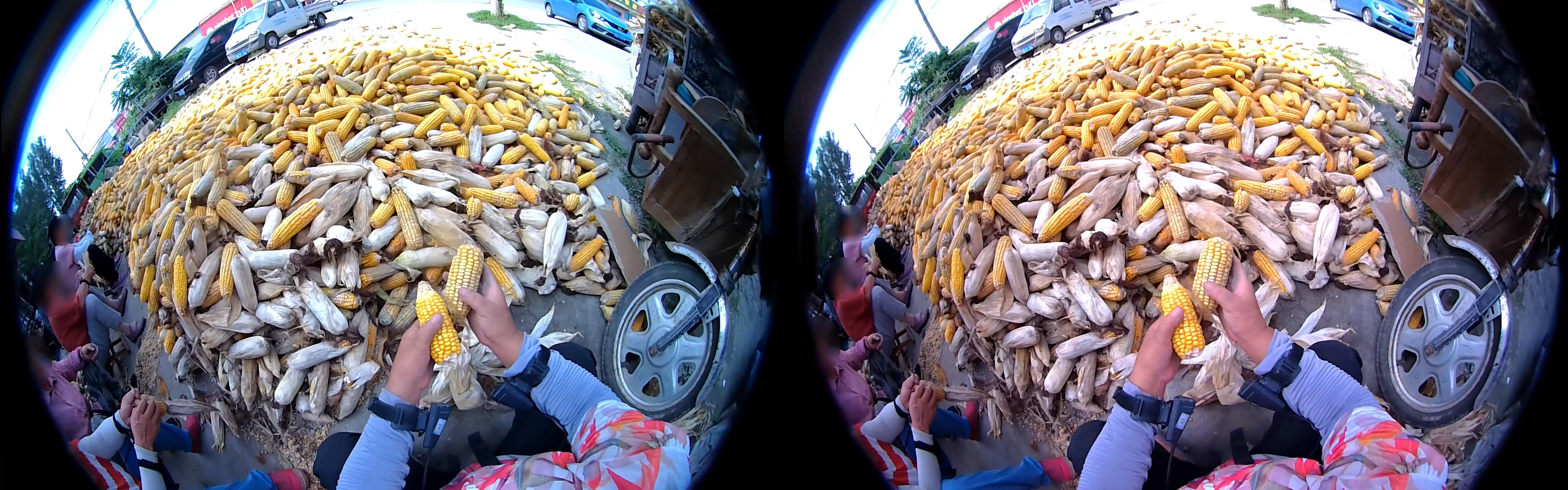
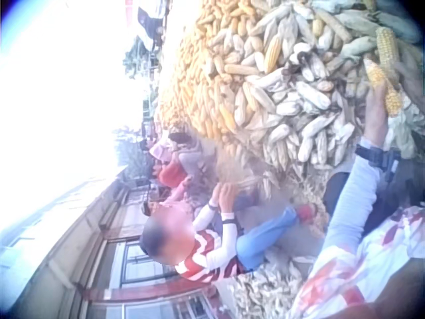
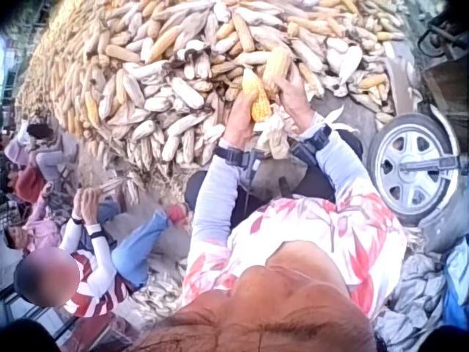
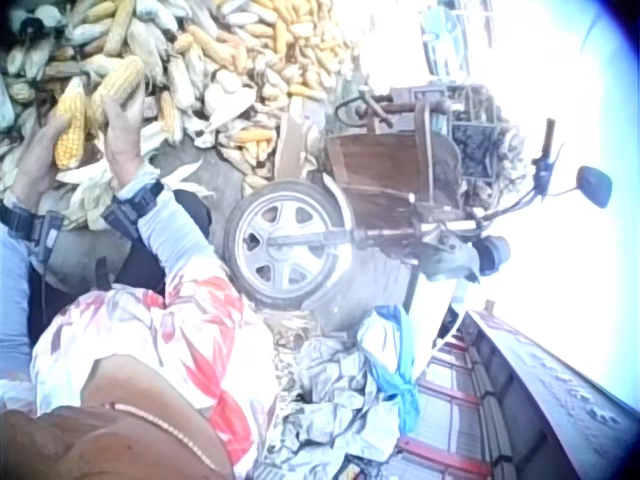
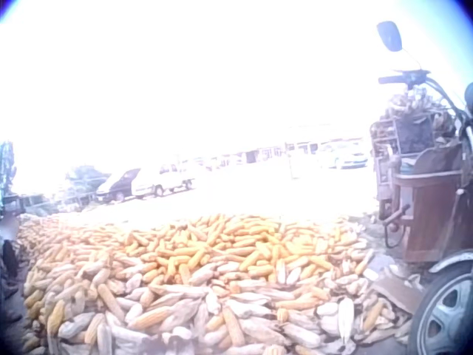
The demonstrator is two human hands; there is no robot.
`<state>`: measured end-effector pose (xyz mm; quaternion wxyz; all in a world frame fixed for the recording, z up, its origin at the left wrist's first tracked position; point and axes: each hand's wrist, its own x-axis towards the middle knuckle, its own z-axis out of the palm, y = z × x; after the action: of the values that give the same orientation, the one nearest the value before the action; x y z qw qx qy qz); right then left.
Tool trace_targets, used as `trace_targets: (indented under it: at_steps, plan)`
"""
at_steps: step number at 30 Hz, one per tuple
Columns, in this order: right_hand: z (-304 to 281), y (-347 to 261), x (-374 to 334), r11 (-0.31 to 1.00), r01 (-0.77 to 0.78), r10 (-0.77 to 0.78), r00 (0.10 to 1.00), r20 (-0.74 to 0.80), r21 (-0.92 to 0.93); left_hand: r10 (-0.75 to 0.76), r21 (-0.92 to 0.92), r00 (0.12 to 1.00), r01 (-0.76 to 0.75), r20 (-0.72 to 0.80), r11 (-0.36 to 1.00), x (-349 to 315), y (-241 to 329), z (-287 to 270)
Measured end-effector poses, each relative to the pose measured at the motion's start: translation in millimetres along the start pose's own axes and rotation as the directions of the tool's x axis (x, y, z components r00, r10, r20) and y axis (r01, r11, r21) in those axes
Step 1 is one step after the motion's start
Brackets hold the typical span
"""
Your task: The person sits on the ground next to a large pile of corn and shucks the cobs by hand. They pull back the husks to reveal the kernels and then discard the husks onto the ground.
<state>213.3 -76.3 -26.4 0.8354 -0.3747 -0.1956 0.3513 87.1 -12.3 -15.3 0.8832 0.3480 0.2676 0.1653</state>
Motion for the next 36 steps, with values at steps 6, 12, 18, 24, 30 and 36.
trace_targets:
  at_steps: [6,12,18,24,30,36]
  plan:
    - [-0.6,-1.6,6.6,0.983,-0.093,0.089,0.996,0.031,0.156,0.078,0.018,0.991,-0.076,-0.105,0.997,2.9,-4.2,-6.8]
    - [3.3,1.0,2.4,0.948,-0.176,0.173,0.984,0.034,0.264,0.287,-0.066,0.936,-0.306,-0.205,0.950,-2.0,7.7,-7.9]
    - [10.3,2.8,-3.4,0.935,-0.202,0.198,0.979,0.043,0.293,0.371,-0.129,0.901,-0.405,-0.226,0.905,-10.7,25.1,-18.0]
    - [1.6,4.7,0.9,0.944,-0.150,0.156,0.988,0.003,0.294,0.485,-0.220,0.801,-0.574,-0.351,0.789,-23.6,54.3,-26.4]
    - [-1.5,6.2,1.7,0.968,-0.131,0.135,0.991,-0.005,0.213,0.410,-0.127,0.857,-0.465,-0.310,0.876,-25.3,56.8,-42.5]
    - [3.6,8.6,1.9,0.959,-0.195,0.192,0.981,0.037,0.208,0.338,-0.037,0.906,-0.358,-0.257,0.933,-14.6,29.8,-28.6]
